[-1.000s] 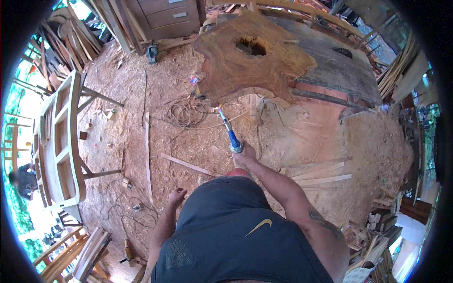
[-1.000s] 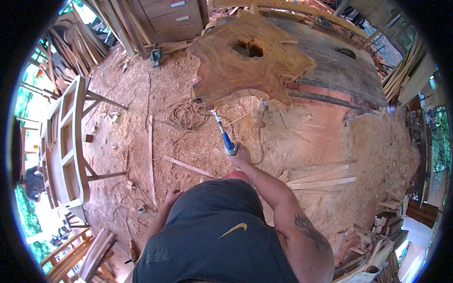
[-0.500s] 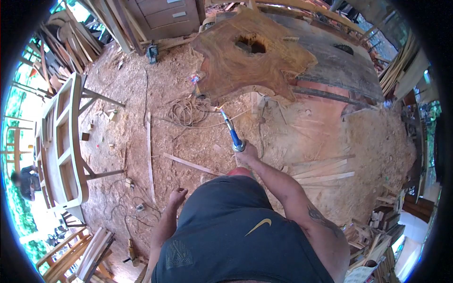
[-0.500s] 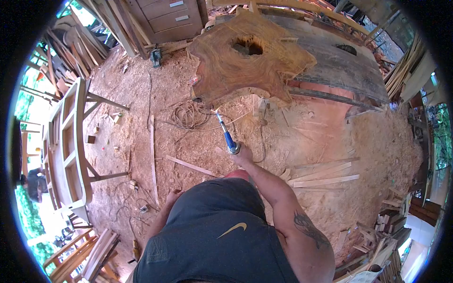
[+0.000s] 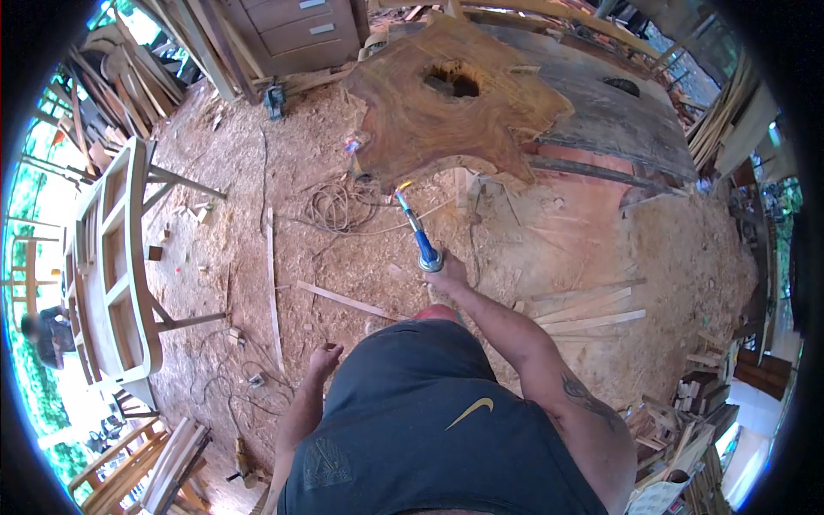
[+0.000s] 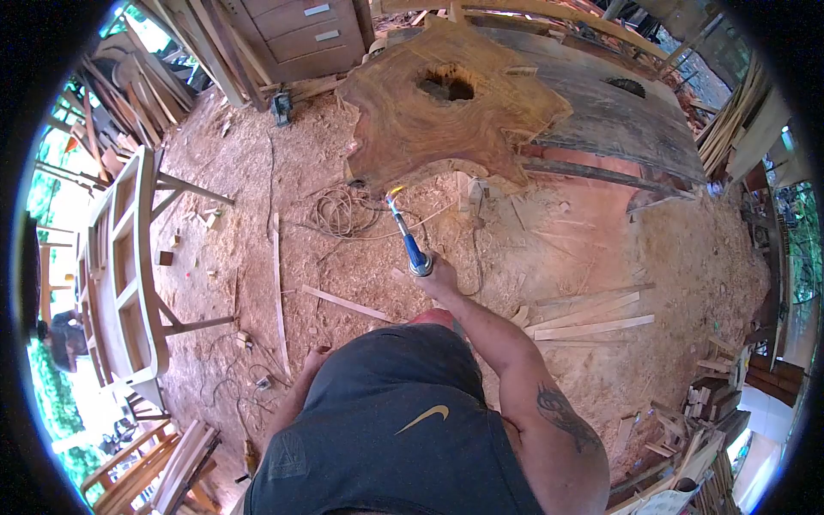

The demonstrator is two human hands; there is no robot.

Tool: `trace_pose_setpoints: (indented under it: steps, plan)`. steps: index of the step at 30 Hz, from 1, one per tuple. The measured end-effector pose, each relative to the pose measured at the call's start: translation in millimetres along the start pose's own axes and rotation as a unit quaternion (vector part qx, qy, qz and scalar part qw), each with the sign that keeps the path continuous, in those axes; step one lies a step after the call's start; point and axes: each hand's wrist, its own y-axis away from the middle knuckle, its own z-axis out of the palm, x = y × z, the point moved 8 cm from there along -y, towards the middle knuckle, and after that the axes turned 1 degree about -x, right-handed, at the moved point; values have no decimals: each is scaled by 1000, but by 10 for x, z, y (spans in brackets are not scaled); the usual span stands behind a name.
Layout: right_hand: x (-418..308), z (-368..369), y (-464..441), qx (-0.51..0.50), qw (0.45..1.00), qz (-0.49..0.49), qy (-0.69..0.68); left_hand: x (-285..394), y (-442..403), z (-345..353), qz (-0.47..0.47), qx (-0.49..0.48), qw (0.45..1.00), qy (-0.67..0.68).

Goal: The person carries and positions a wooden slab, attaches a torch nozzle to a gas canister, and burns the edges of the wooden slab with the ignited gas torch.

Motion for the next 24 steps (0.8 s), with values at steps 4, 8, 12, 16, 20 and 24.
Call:
trace_pose_setpoints:
  steps: [4,8,12,16,20,24]
  plan:
    - [24,49,-40,14,1000,-18,6,-49,-73,26,0,-2,1000,-28]
    - [44,81,-66,5,1000,-8,8,-3,-46,12,0,-2,1000,-27]
    - [-38,26,-44,8,1000,-12,-6,14,-26,8,-8,-2,999,-30]
    - [62,102,-141,-15,999,11,27,-33,-25,30,-22,2,1000,-8]
    - [218,175,-213,-25,997,62,38,-89,-36,29,-1,7,1000,1]
    - [333,267,-285,-23,997,67,41,-89,14,2,3,10,1000,2]
